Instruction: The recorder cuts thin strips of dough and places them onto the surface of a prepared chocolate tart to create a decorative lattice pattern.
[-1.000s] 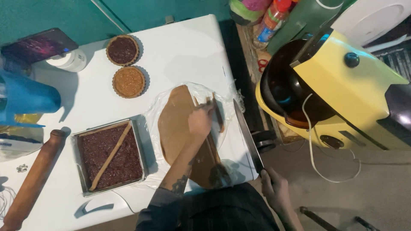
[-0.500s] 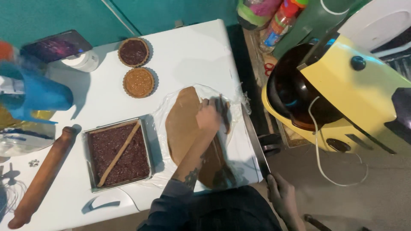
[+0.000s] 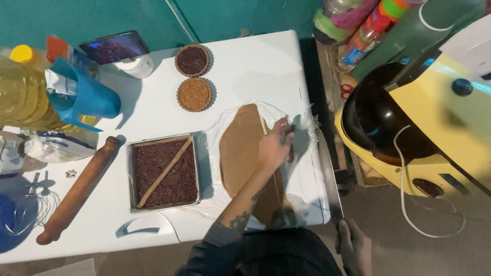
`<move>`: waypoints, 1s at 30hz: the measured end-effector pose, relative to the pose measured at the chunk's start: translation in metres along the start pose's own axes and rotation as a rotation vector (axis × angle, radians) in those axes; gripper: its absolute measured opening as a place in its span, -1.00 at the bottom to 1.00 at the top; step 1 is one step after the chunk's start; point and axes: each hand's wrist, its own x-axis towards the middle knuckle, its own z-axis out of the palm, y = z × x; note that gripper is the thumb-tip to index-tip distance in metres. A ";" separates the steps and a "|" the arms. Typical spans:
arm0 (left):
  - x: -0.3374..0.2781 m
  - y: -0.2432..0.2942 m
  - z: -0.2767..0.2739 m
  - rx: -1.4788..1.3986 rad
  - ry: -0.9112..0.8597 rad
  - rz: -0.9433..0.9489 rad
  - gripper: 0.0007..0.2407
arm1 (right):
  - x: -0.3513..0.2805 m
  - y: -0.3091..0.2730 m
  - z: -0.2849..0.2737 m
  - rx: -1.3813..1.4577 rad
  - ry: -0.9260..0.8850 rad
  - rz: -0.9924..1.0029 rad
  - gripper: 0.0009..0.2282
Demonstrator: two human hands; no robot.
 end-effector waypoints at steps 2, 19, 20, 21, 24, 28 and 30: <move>-0.018 0.008 -0.027 -0.032 -0.043 -0.028 -0.57 | -0.008 -0.014 0.001 -0.034 -0.007 0.021 -0.70; -0.181 -0.090 -0.140 0.115 0.085 -0.024 -0.73 | -0.029 0.015 0.059 -0.123 0.140 -0.046 -0.68; -0.188 -0.088 -0.143 0.171 0.067 0.046 -0.71 | -0.024 0.024 0.063 -0.152 0.187 -0.245 -0.72; -0.194 -0.085 -0.145 0.228 0.055 0.117 -0.69 | -0.018 0.031 0.068 -0.182 0.231 -0.448 -0.74; -0.207 -0.100 -0.138 0.271 -0.040 0.260 -0.65 | -0.011 0.003 0.086 0.101 0.151 -0.437 -0.73; -0.214 -0.101 -0.142 0.285 -0.165 0.344 -0.58 | 0.002 -0.005 0.103 -0.048 0.229 -0.570 -0.62; -0.217 -0.112 -0.139 0.290 -0.193 0.337 -0.58 | 0.018 0.005 0.108 -0.054 0.241 -0.569 -0.62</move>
